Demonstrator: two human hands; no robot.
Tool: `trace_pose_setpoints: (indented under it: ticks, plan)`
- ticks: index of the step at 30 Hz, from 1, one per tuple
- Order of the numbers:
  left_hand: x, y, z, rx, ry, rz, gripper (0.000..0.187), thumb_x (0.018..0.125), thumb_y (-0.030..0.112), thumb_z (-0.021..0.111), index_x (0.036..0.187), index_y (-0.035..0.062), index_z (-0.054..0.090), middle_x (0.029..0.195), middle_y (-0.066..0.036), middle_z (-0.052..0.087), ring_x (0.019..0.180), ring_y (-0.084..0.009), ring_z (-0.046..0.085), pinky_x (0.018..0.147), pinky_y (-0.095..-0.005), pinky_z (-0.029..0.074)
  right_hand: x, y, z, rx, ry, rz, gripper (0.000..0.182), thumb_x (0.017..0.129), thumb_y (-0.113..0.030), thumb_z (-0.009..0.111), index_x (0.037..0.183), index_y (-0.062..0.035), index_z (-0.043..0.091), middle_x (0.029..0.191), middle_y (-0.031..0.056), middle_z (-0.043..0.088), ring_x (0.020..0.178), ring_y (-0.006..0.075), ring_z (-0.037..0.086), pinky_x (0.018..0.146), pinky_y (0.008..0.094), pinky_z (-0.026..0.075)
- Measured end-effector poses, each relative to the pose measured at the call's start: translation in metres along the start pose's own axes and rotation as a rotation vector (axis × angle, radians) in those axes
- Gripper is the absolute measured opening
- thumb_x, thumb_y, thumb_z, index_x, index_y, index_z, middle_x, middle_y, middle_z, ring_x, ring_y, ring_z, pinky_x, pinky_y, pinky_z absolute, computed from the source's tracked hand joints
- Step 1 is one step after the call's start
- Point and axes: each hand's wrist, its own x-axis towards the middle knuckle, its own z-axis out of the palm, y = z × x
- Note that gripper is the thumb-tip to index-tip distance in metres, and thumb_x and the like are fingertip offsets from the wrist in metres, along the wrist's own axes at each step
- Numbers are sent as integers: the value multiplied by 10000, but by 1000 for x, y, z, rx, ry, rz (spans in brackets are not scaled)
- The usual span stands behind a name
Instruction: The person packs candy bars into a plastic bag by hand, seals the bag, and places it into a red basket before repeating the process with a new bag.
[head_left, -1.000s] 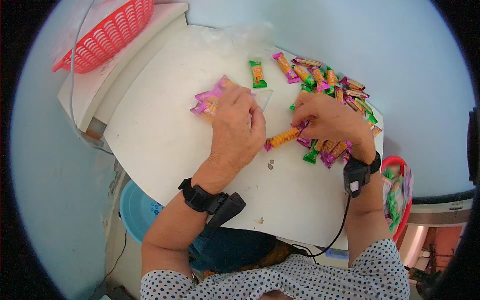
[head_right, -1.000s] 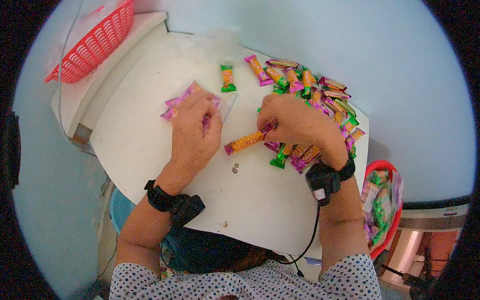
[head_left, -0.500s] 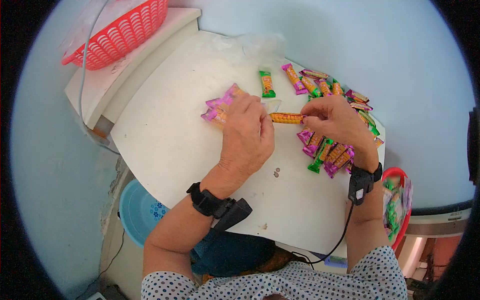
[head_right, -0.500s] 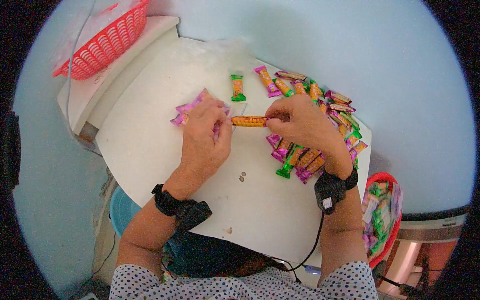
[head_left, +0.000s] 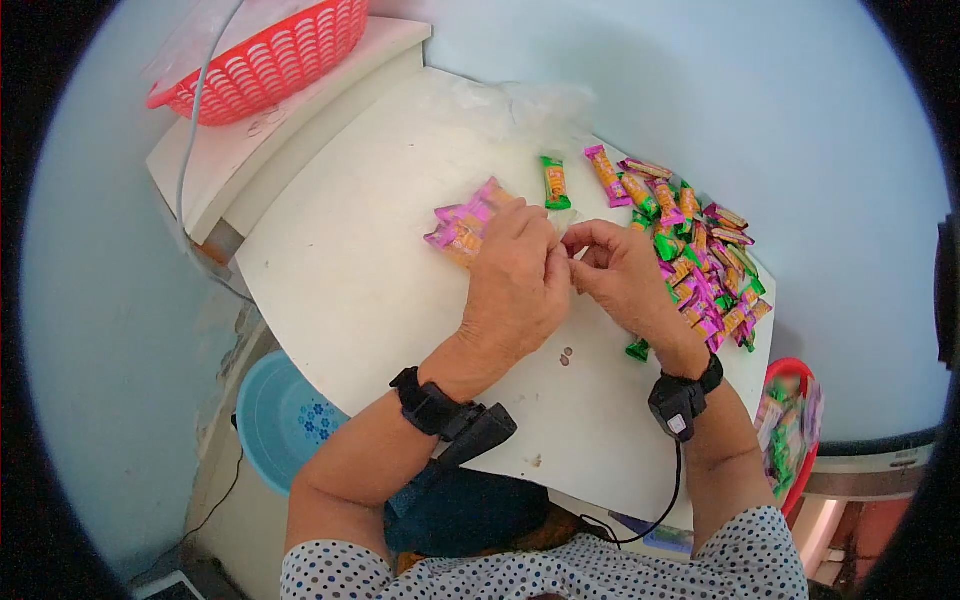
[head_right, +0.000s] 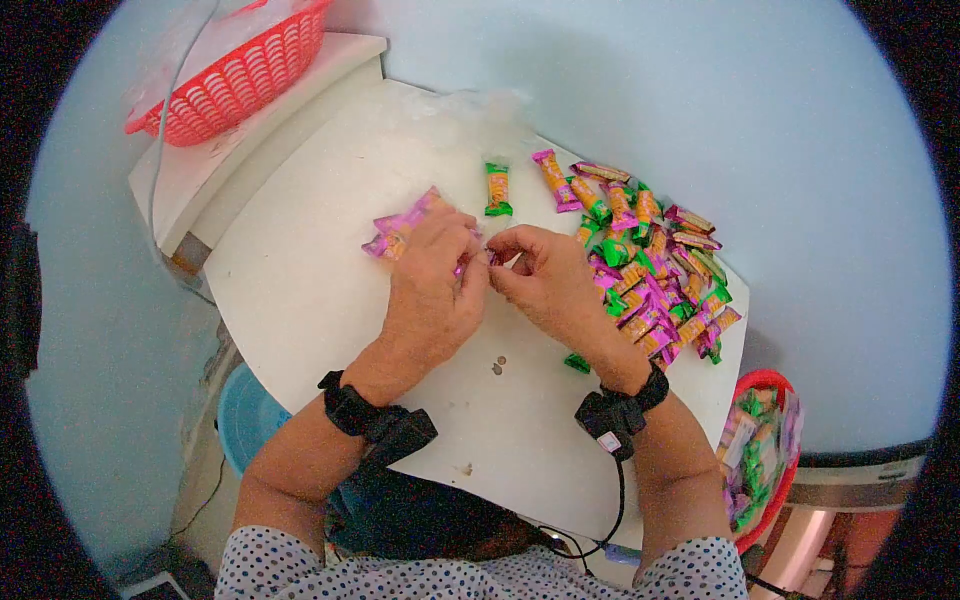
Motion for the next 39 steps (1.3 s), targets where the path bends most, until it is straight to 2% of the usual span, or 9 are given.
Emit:
trace_pose_setpoints:
  ticks: [7, 13, 19, 21, 25, 27, 31, 36, 39]
  plan:
    - [-1, 2, 0, 17, 8, -8, 79, 791, -21, 604, 836, -13, 541, 999, -209, 610, 1076, -399, 566, 970, -467, 437, 0, 3, 15, 418, 32, 52, 176, 891, 21, 625, 1064, 30, 650, 974, 50, 693, 769, 96, 653, 652, 214, 530]
    - [-1, 2, 2, 17, 16, -4, 82, 790, -23, 601, 824, -12, 528, 969, -197, 598, 1031, -395, 567, 942, -472, 442, 1, 12, 20, 386, -46, 21, 234, 910, 3, 611, 1141, 25, 634, 1011, 41, 686, 857, 78, 640, 715, 219, 535]
    - [-2, 1, 3, 20, 12, 20, 86, 790, -14, 600, 830, -19, 524, 960, -208, 583, 1051, -420, 556, 950, -489, 438, -1, 4, 27, 479, -47, 35, 235, 897, -3, 618, 1130, 17, 644, 1021, 33, 682, 836, 66, 625, 710, 215, 523]
    - [-2, 0, 4, 6, 10, 37, 96, 791, 7, 596, 850, -28, 530, 948, -232, 558, 1083, -459, 535, 970, -520, 428, 0, 6, 30, 431, -32, 35, 225, 887, 1, 624, 1110, 9, 653, 999, 29, 686, 831, 60, 614, 706, 217, 520]
    - [-1, 3, 3, -3, 0, 36, 85, 789, 2, 603, 838, -20, 537, 970, -220, 578, 1086, -444, 546, 981, -505, 429, 6, 18, 30, 221, -35, -33, 181, 860, -3, 643, 1037, -2, 678, 935, 21, 696, 820, 58, 600, 702, 235, 516]
    - [-3, 4, 3, 17, 0, 20, 78, 790, -13, 609, 832, -14, 544, 1019, -210, 614, 1090, -420, 565, 982, -474, 437, 7, 23, 31, 237, -29, -43, 158, 848, -13, 653, 1003, -6, 687, 905, 12, 699, 814, 61, 602, 698, 245, 514]
    - [-3, 4, 3, 48, -18, 15, 82, 785, -6, 616, 834, -8, 550, 1039, -214, 623, 1104, -419, 567, 984, -480, 439, 4, 12, 33, 328, -15, 12, 135, 827, -33, 672, 957, -9, 695, 881, 1, 701, 805, 64, 600, 690, 257, 510]
    - [-2, 4, 2, 80, 1, 54, 90, 783, 4, 622, 843, -5, 556, 1048, -216, 633, 1100, -419, 576, 971, -488, 446, 8, 21, 29, 270, -73, -17, 102, 838, -46, 661, 923, -10, 703, 844, -3, 697, 771, 57, 594, 656, 248, 502]
    - [-2, -4, 7, 106, -4, 100, 109, 784, 9, 591, 870, -25, 533, 972, -232, 574, 1077, -455, 539, 928, -511, 440, 10, 25, 29, 310, -129, -31, 89, 843, -49, 646, 892, -8, 707, 802, -2, 690, 731, 53, 584, 616, 252, 492]
